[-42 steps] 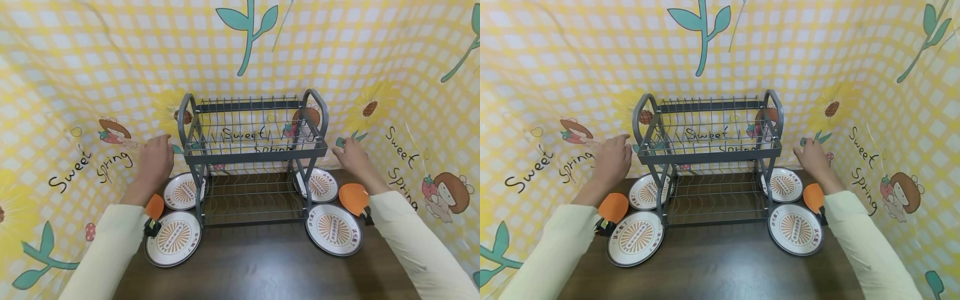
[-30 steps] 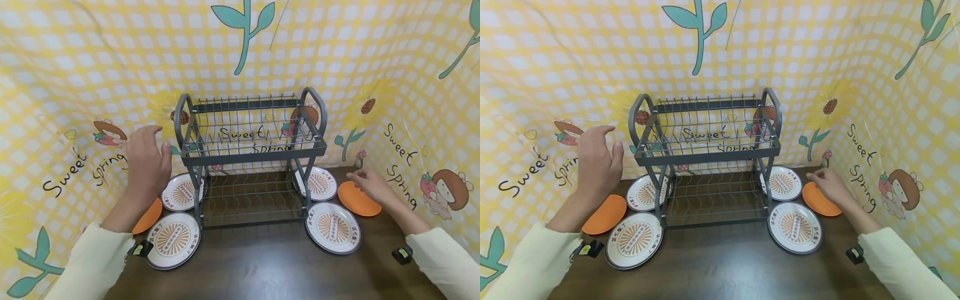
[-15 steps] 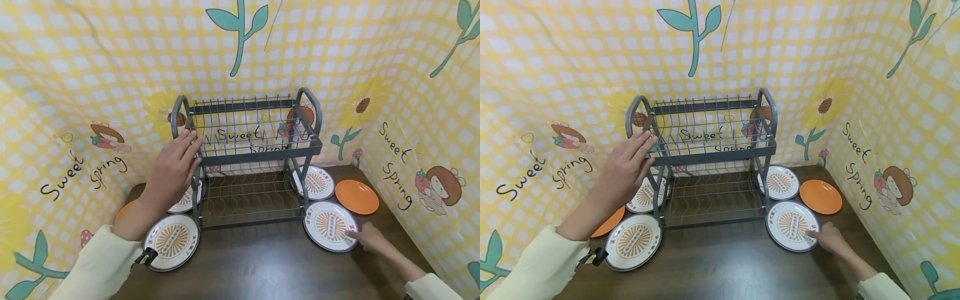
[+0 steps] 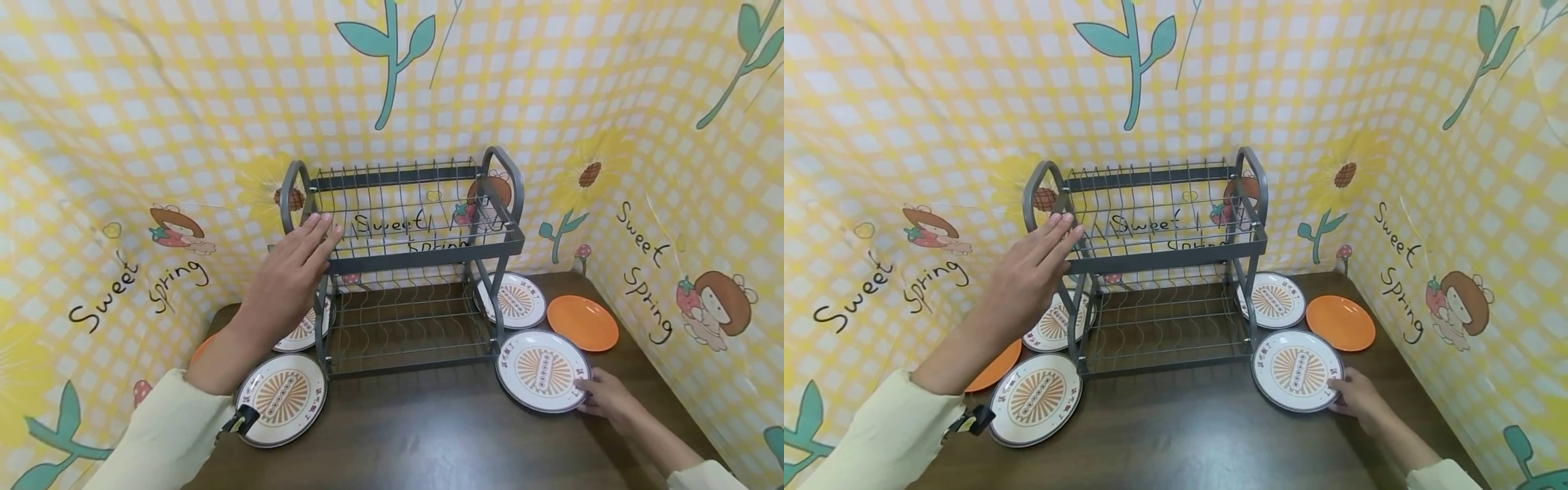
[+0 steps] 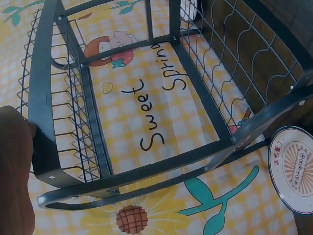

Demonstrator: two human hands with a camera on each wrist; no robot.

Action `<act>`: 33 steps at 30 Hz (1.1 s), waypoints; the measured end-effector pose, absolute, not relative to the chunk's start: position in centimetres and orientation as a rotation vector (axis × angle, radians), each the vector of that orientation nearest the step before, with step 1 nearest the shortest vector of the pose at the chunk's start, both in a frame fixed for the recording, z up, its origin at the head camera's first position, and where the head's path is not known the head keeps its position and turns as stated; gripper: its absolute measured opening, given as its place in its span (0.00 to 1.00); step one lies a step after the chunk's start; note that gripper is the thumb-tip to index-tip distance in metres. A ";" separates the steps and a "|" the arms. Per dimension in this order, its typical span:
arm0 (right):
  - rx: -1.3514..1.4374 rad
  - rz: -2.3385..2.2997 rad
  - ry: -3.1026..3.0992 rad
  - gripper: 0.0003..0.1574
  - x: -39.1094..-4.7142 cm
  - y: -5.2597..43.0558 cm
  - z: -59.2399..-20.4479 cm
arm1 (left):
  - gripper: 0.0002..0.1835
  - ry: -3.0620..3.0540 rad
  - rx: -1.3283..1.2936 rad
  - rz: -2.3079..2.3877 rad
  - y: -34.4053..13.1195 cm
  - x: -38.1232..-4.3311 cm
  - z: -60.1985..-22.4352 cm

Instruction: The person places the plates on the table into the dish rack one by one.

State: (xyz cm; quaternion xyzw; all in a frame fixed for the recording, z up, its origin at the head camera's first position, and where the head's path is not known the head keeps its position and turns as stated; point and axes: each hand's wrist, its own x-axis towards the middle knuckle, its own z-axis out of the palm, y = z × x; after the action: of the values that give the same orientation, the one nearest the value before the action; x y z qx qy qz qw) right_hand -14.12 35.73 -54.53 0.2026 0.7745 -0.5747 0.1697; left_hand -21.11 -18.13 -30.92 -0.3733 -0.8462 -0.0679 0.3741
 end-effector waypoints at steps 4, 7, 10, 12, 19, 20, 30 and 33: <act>0.565 -1.687 2.229 0.24 -14.0 35.8 -54.2 | 0.32 -2.177 -0.963 -0.161 -18.1 -21.2 -30.9; 0.553 -1.718 2.278 0.25 -13.9 35.8 -54.1 | 0.32 -2.176 -0.984 -0.160 -17.9 -21.4 -30.8; 0.522 -1.747 2.344 0.24 -13.5 36.0 -53.7 | 0.31 -2.177 -1.010 -0.168 -17.7 -21.4 -30.7; 0.513 -1.762 2.394 0.23 -13.3 36.1 -53.2 | 0.31 -2.178 -1.018 -0.167 -17.7 -21.4 -30.7; 0.499 -1.877 2.552 0.16 -13.1 36.3 -50.6 | 0.30 -2.178 -1.034 -0.154 -17.7 -21.5 -30.4; 0.491 -1.931 2.550 0.16 -13.2 36.4 -50.1 | 0.30 -2.178 -1.034 -0.153 -17.7 -21.4 -30.3; 0.398 -2.562 2.344 0.09 -14.6 36.0 -43.6 | 0.28 -2.184 -1.007 -0.151 -17.7 -21.4 -30.1; 0.404 -2.621 2.313 0.08 -15.2 35.6 -41.7 | 0.28 -2.180 -0.998 -0.144 -17.7 -21.3 -30.1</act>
State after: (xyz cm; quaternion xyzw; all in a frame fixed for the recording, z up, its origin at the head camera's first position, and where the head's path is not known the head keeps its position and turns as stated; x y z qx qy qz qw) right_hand -15.22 35.64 -41.73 0.1127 0.6458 -0.7316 -0.1874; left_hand -21.34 -17.68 -30.06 -0.3875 -0.8462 -0.0559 0.3615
